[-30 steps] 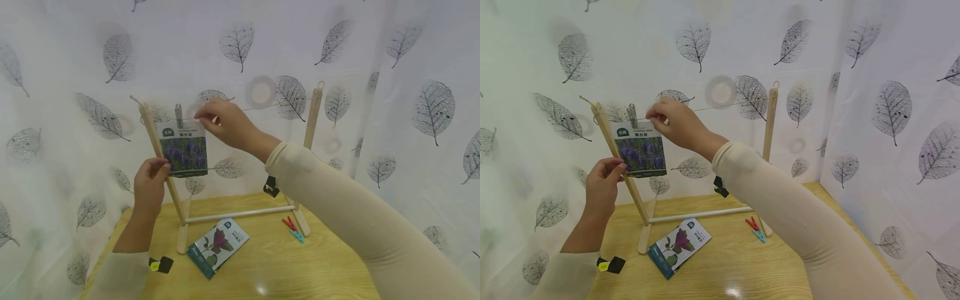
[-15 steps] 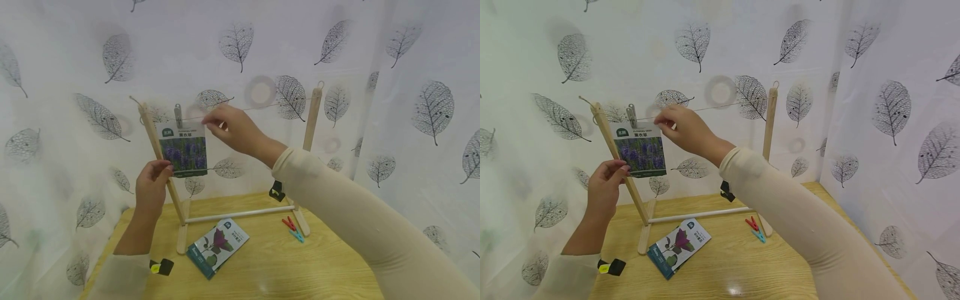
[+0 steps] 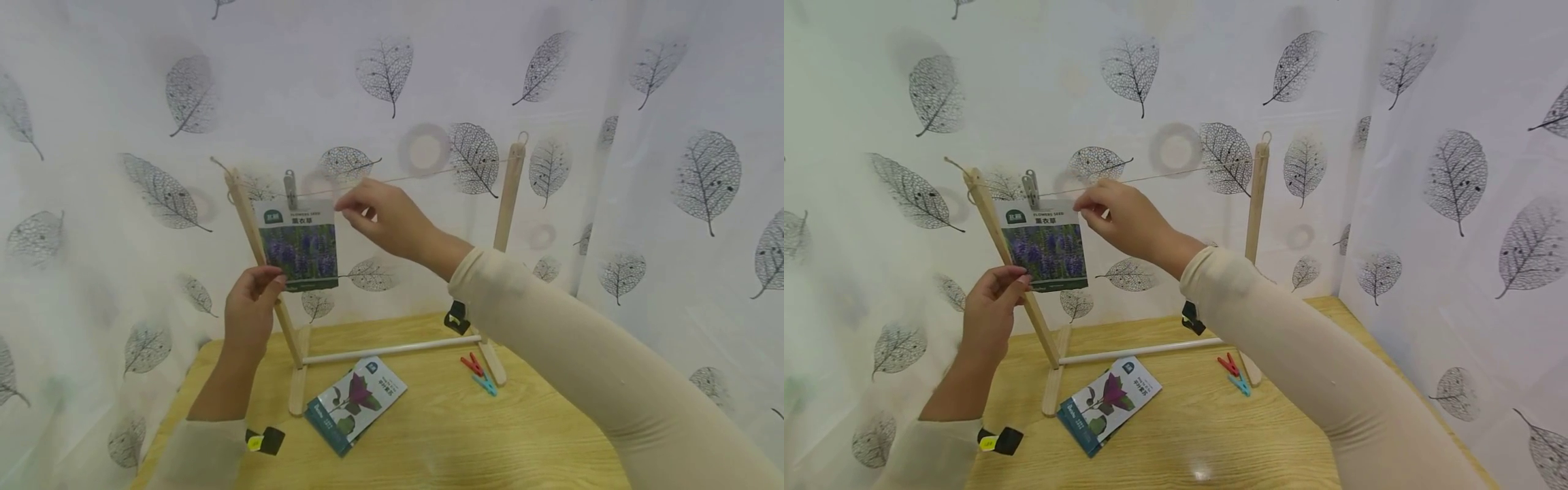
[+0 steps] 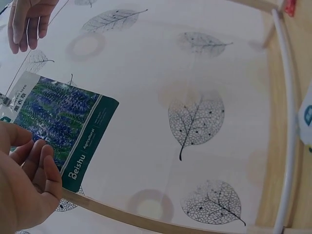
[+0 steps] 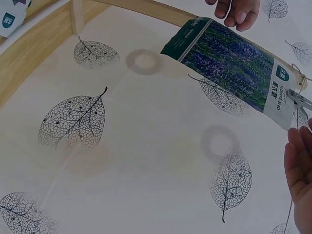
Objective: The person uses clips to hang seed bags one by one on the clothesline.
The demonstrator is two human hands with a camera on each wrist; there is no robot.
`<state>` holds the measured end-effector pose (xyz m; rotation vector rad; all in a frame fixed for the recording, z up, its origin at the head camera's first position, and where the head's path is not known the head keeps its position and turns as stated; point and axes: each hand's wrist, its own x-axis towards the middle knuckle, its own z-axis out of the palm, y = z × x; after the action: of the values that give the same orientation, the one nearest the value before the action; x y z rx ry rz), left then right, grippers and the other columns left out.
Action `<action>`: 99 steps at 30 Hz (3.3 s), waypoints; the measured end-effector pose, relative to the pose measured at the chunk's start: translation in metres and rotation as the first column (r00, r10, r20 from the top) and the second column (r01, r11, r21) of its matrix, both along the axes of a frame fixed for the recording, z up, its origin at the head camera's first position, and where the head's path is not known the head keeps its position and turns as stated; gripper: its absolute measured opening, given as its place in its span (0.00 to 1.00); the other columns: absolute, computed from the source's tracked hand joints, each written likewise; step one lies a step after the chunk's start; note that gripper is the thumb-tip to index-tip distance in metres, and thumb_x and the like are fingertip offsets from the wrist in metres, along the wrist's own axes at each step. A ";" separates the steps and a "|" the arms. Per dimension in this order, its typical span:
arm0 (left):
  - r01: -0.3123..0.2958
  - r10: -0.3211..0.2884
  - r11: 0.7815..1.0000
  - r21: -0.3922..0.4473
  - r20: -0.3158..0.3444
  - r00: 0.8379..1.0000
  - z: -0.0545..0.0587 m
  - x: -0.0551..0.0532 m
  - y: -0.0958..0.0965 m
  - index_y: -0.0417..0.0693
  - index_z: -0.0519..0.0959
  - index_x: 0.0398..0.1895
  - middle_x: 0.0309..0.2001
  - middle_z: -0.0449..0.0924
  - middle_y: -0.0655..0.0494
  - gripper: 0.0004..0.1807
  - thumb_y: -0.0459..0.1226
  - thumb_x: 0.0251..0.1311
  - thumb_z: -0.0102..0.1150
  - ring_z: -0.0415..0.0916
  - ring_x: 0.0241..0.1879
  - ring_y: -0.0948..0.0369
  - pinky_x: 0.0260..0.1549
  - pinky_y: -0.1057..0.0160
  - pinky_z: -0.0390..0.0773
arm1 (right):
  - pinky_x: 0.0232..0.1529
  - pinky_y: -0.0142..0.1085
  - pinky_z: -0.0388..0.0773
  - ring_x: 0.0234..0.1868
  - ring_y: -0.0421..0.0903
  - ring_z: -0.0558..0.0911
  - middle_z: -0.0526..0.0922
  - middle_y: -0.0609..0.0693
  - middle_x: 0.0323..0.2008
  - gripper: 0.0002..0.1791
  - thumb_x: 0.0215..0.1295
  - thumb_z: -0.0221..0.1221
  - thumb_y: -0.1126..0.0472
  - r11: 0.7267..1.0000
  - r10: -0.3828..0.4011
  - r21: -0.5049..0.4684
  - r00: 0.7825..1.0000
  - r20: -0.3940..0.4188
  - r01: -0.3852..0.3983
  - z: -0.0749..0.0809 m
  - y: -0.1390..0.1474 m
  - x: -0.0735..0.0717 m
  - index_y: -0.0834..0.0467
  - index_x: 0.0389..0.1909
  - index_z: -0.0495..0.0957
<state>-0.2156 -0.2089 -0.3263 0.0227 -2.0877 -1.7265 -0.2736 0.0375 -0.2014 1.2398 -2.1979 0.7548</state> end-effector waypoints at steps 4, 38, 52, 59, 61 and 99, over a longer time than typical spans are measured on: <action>0.000 0.000 1.000 -0.012 0.009 1.000 -0.001 0.001 0.000 0.48 0.74 0.52 0.43 0.75 0.63 0.15 0.46 0.68 0.54 0.74 0.45 0.64 0.44 0.68 0.78 | 0.44 0.29 0.78 0.41 0.40 0.80 0.83 0.49 0.42 0.10 0.69 0.55 0.62 1.000 0.002 -0.002 1.000 -0.006 -0.002 -0.003 0.001 0.000 0.57 0.48 0.81; 0.127 -0.123 0.985 -0.116 0.038 0.992 -0.013 0.003 0.006 0.43 0.73 0.54 0.46 0.75 0.58 0.20 0.47 0.68 0.53 0.74 0.42 0.68 0.39 0.73 0.77 | 0.45 0.33 0.80 0.43 0.40 0.80 0.83 0.48 0.42 0.11 0.70 0.55 0.60 0.999 0.021 -0.025 0.997 0.079 -0.019 -0.035 0.033 0.008 0.56 0.49 0.81; 0.172 -0.161 0.978 -0.121 0.099 0.982 -0.018 0.005 0.008 0.46 0.72 0.57 0.50 0.75 0.55 0.22 0.49 0.68 0.53 0.74 0.45 0.68 0.42 0.72 0.76 | 0.44 0.32 0.80 0.43 0.39 0.80 0.83 0.48 0.43 0.11 0.70 0.56 0.60 0.999 0.006 -0.046 0.993 0.122 0.000 -0.052 0.051 0.007 0.56 0.49 0.81; 0.182 -0.173 0.973 -0.141 0.075 0.982 -0.025 0.003 0.009 0.45 0.73 0.55 0.51 0.76 0.51 0.21 0.48 0.68 0.54 0.74 0.47 0.63 0.43 0.72 0.76 | 0.45 0.31 0.80 0.44 0.38 0.80 0.83 0.47 0.43 0.11 0.70 0.56 0.59 0.999 -0.007 -0.047 0.990 0.139 0.014 -0.060 0.056 0.010 0.55 0.49 0.81; 0.187 -0.176 0.971 -0.147 0.079 0.981 -0.026 0.003 0.009 0.47 0.73 0.55 0.52 0.75 0.51 0.20 0.49 0.68 0.54 0.73 0.48 0.63 0.44 0.72 0.76 | 0.45 0.31 0.80 0.44 0.38 0.80 0.83 0.47 0.43 0.11 0.70 0.56 0.59 0.999 -0.006 -0.051 0.990 0.142 0.014 -0.063 0.057 0.010 0.55 0.49 0.81; 0.214 -0.187 0.964 -0.161 0.168 0.968 -0.045 0.011 0.008 0.47 0.72 0.57 0.55 0.75 0.50 0.21 0.50 0.68 0.53 0.73 0.48 0.67 0.46 0.73 0.76 | 0.45 0.32 0.81 0.44 0.40 0.81 0.84 0.49 0.45 0.11 0.70 0.56 0.59 0.993 -0.040 -0.099 0.966 0.254 0.067 -0.107 0.085 0.010 0.56 0.48 0.81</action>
<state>-0.2050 -0.2010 -0.3715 -0.1190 -2.4237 -1.6888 -0.2633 0.1220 -0.3081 1.0774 -2.3451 1.0429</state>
